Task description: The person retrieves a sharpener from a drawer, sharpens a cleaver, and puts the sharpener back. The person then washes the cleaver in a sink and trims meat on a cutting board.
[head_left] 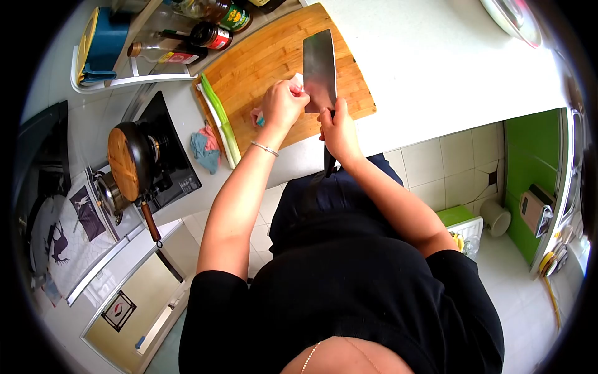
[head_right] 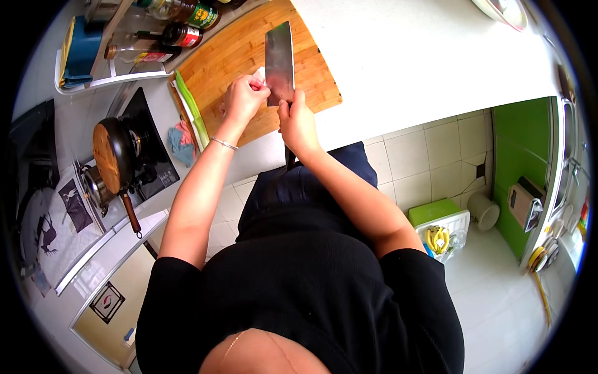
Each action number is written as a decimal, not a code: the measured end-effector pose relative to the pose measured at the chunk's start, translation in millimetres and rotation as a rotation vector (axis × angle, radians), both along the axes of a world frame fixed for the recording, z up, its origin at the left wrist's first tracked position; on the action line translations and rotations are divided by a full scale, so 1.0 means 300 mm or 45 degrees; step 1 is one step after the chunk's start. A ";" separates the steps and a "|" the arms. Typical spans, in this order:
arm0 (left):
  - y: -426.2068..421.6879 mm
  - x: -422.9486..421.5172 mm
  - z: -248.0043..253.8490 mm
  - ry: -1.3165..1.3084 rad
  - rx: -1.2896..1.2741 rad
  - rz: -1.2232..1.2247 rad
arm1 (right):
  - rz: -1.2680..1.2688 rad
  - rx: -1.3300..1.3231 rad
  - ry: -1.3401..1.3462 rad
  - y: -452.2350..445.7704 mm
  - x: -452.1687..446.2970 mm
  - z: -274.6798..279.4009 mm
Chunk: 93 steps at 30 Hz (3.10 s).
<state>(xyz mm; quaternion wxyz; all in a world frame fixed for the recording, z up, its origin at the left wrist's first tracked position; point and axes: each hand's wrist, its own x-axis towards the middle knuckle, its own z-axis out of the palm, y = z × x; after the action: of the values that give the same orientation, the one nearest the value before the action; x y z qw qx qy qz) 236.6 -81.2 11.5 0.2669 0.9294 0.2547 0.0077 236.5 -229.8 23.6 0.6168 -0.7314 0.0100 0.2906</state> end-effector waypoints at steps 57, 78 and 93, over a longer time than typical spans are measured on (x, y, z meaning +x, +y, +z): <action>0.066 -0.020 0.023 0.037 -0.776 0.128 | -0.139 0.092 0.067 0.002 0.061 0.007; 0.058 -0.029 0.013 0.011 -0.869 0.075 | -0.055 -0.013 0.011 0.024 0.010 -0.017; 0.068 -0.033 -0.005 -0.050 -0.904 0.064 | 0.005 -0.049 -0.058 0.045 0.063 -0.038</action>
<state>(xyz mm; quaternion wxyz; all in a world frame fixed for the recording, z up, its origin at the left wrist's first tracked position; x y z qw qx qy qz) 226.7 -60.9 9.9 0.5777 0.7719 0.2591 -0.0569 255.3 -216.4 12.2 0.6020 -0.7497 0.0000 0.2749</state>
